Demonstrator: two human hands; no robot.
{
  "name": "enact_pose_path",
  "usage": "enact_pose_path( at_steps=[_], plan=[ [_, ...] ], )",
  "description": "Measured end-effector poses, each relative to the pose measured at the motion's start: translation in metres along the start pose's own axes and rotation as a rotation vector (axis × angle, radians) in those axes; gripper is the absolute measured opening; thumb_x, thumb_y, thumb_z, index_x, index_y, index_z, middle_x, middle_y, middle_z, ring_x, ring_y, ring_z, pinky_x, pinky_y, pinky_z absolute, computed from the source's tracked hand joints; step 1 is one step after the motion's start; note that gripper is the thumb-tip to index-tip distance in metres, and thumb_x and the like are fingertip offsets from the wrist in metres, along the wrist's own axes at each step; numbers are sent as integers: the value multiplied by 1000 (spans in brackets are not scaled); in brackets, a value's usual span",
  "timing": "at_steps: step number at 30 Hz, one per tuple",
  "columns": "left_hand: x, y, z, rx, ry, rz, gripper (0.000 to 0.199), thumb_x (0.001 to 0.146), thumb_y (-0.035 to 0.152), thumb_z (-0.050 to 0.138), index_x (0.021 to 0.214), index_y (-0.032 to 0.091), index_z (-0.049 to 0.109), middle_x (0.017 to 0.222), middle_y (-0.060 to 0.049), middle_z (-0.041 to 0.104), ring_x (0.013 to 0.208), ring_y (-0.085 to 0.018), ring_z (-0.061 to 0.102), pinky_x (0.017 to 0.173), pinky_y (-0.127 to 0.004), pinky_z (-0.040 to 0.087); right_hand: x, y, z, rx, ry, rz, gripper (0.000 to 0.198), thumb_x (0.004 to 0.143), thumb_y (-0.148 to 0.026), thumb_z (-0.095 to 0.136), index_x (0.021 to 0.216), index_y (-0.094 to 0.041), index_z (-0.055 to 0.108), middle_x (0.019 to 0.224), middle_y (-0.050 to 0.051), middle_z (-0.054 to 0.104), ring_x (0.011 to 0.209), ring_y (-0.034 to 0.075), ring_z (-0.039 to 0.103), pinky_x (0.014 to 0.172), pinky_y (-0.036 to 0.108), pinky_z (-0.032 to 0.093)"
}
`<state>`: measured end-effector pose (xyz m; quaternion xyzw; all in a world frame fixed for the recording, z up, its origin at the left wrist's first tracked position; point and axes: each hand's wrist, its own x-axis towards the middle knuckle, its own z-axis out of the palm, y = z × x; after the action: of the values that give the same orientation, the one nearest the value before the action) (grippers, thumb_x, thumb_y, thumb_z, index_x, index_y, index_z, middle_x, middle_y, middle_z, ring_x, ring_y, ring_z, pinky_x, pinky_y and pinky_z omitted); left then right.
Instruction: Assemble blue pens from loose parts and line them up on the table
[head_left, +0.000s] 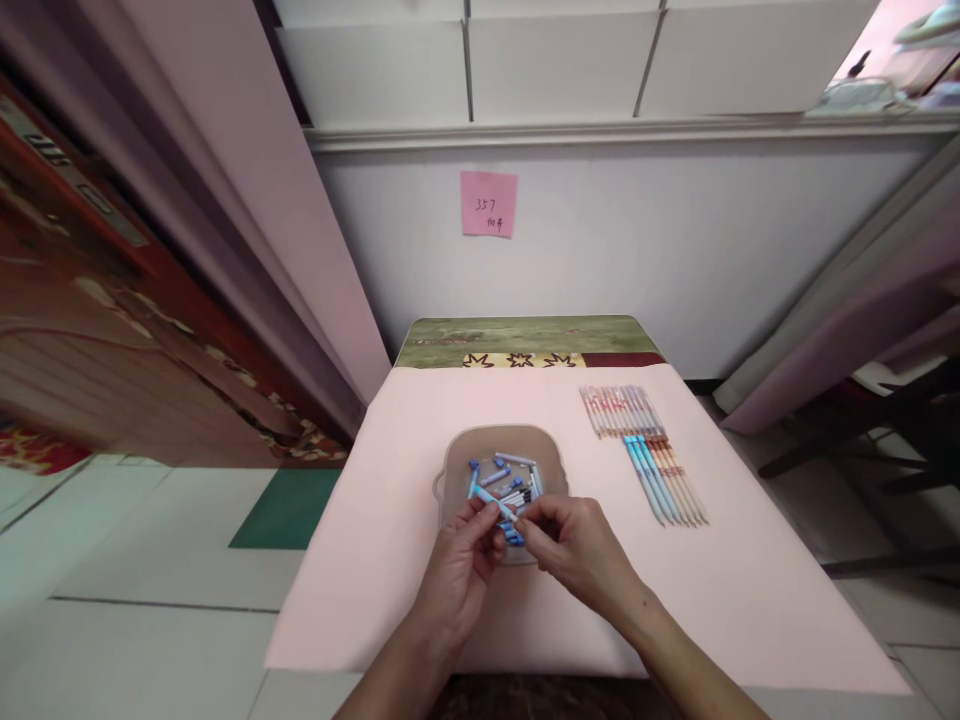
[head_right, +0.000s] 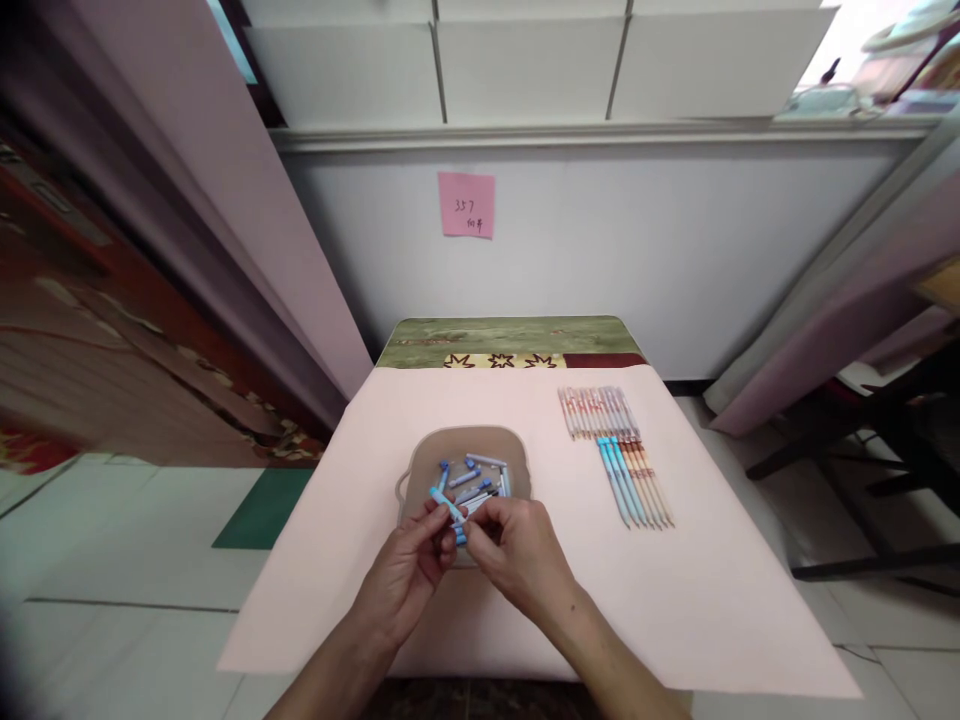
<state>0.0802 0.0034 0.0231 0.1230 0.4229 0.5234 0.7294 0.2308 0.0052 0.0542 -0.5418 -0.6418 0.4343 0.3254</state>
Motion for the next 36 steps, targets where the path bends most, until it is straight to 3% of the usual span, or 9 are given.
enact_pose_path(
  at_steps=[5,11,14,16,18,20,23,27,36],
  plan=[
    [-13,-1,-2,51,-7,-10,24,69,17,77,88,12,63,66,2,59,48,-3,47,46,-15,40,-4,4,7,-5,-33,-38,21,82,-25,58,65,-18,67,57,-2,62,50,9,53,49,18,36],
    [-21,3,-12,5,-7,-61,23,69,17,76,87,11,63,67,2,58,47,-3,45,44,-15,38,-8,10,18,-179,81,-110,22,78,-33,66,62,-18,65,60,-1,63,54,10,54,52,20,34],
    [-20,21,-20,-118,28,-76,15,74,15,71,86,11,63,71,-1,61,48,-4,46,42,-16,37,-7,13,11,-164,99,-107,29,80,-42,65,62,-18,64,57,-2,60,52,11,52,50,20,33],
    [-18,38,-26,-236,68,-9,9,79,12,64,88,11,62,76,-3,63,48,-4,44,41,-16,37,-4,15,3,-162,143,-85,33,82,-45,62,63,-18,64,53,-2,57,50,11,49,47,20,32],
    [-17,52,-31,-368,92,44,6,83,9,58,87,12,61,78,-3,63,46,-2,41,40,-14,36,2,17,-7,-228,194,-71,34,84,-44,59,62,-18,62,52,-2,55,49,11,48,47,21,31],
    [-17,60,-32,-406,115,13,8,85,8,54,86,11,61,78,-3,63,46,-2,41,39,-14,36,10,20,-12,-356,211,-69,31,84,-41,59,62,-19,62,55,-2,58,52,12,51,51,21,33],
    [-18,60,-31,-377,106,-39,9,86,7,53,88,11,61,79,-5,63,47,-4,43,40,-15,38,27,25,-12,-589,155,-40,21,86,-33,58,70,-20,66,68,0,66,63,14,59,58,22,36],
    [-19,59,-31,-353,65,29,10,84,7,55,90,10,62,80,-4,63,48,-4,44,40,-15,39,53,34,3,-827,-16,0,19,89,-25,51,91,-24,70,90,3,71,83,17,65,68,23,40],
    [-14,51,-43,-276,96,-23,10,85,8,55,92,9,62,78,-5,62,52,-5,50,44,-16,44,84,50,37,-885,-280,-41,24,82,-17,56,98,-28,71,107,3,69,92,20,66,71,25,44]
  ],
)
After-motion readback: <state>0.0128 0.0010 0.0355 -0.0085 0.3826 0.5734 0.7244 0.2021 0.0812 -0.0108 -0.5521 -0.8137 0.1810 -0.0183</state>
